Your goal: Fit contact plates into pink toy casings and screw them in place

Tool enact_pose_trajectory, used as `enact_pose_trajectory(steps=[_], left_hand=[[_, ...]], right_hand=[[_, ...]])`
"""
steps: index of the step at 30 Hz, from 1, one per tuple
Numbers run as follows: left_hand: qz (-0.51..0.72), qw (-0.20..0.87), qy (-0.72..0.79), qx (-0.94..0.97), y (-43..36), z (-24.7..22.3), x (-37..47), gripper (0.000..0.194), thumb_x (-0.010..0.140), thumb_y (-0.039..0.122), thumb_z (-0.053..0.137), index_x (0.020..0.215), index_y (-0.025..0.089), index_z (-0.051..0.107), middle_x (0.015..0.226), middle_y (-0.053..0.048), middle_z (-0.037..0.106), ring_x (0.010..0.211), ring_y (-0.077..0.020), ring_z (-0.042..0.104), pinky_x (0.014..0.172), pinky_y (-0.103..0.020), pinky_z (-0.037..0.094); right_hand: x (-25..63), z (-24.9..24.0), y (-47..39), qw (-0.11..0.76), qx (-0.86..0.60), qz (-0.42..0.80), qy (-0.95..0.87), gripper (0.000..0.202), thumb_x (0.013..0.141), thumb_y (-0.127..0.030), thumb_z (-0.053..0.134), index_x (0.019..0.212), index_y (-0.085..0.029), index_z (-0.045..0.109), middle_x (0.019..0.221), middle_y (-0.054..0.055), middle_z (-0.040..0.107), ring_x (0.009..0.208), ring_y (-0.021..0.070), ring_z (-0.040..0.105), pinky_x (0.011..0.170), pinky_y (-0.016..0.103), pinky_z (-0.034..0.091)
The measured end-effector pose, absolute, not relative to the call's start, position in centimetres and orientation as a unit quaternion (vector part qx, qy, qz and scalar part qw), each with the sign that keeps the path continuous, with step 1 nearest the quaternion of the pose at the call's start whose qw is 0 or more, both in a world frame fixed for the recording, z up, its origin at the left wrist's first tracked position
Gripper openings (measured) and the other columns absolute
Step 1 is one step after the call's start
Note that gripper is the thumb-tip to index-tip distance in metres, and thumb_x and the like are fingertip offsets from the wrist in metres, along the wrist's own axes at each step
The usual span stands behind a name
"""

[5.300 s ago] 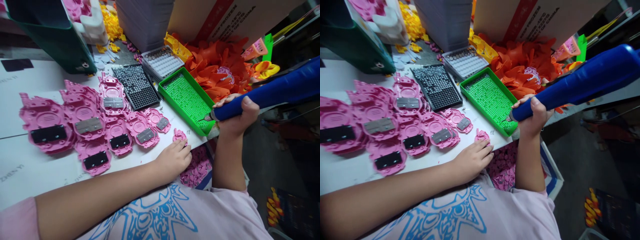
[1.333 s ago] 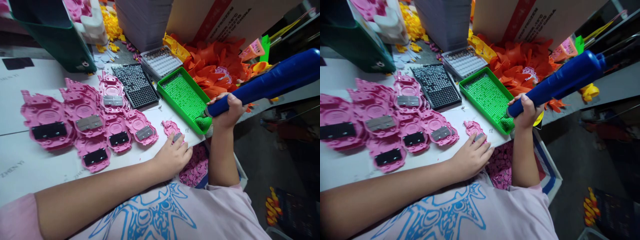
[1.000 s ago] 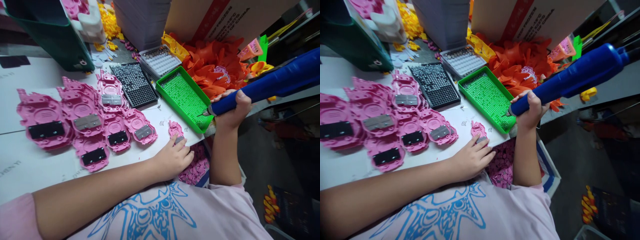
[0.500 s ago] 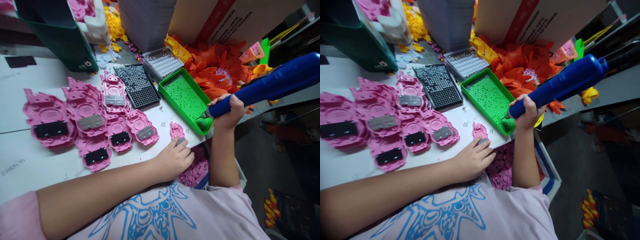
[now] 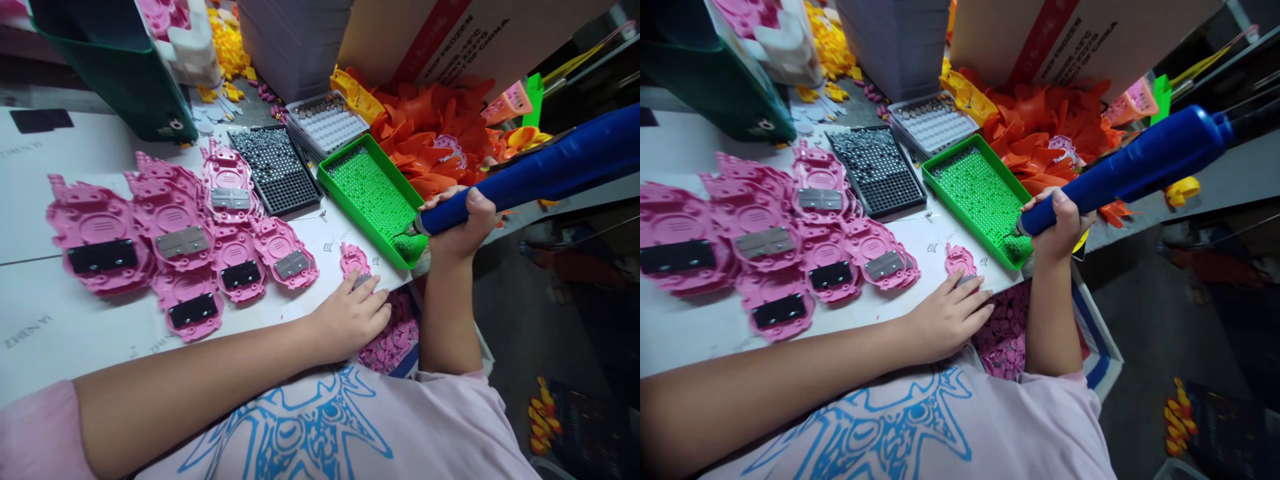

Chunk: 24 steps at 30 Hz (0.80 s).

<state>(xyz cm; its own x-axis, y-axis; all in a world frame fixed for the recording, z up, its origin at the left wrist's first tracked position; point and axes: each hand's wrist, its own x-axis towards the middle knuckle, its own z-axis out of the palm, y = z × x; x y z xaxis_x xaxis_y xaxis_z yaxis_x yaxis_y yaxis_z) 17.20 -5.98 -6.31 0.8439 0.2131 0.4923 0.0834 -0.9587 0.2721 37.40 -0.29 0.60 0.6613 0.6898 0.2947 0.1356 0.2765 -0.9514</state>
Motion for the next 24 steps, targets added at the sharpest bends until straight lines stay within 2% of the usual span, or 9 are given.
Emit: enact_pose_trajectory(steps=[9, 16, 24], left_hand=[[0.261, 0.119, 0.094, 0.954, -5.91, -6.33, 17.21, 0.025, 0.090, 0.018, 0.047, 0.107, 0.012, 0.064, 0.116, -0.013, 0.064, 0.115, -0.0337, 0.056, 0.097, -0.055, 0.041], [0.236, 0.129, 0.097, 0.958, -5.77, -6.15, 17.17, 0.026, 0.087, 0.020, 0.050, 0.107, 0.011, 0.064, 0.116, -0.014, 0.064, 0.114, -0.0342, 0.055, 0.098, -0.055, 0.040], [0.234, 0.129, 0.094, 0.959, -5.79, -6.14, 17.21, 0.026, 0.087, 0.020, 0.050, 0.106, 0.011, 0.065, 0.116, -0.015, 0.063, 0.115, -0.0345, 0.054, 0.097, -0.054, 0.041]], right_hand=[[37.07, 0.70, -0.17, 0.727, -0.538, 0.169, -0.393, 0.020, 0.067, -0.037, 0.057, 0.062, -0.019, 0.048, 0.055, -0.002, 0.051, 0.044, 0.0132, 0.054, 0.043, 0.028, 0.048], [37.62, 0.05, -0.48, 0.703, -0.567, 0.180, -0.391, 0.032, 0.070, -0.048, 0.059, 0.065, -0.020, 0.045, 0.062, -0.003, 0.052, 0.048, 0.0122, 0.056, 0.047, 0.029, 0.050], [37.50, 0.16, -0.35, 0.706, -0.574, 0.174, -0.377, 0.033, 0.068, -0.049, 0.059, 0.063, -0.019, 0.045, 0.060, -0.003, 0.049, 0.047, 0.0116, 0.055, 0.046, 0.028, 0.049]])
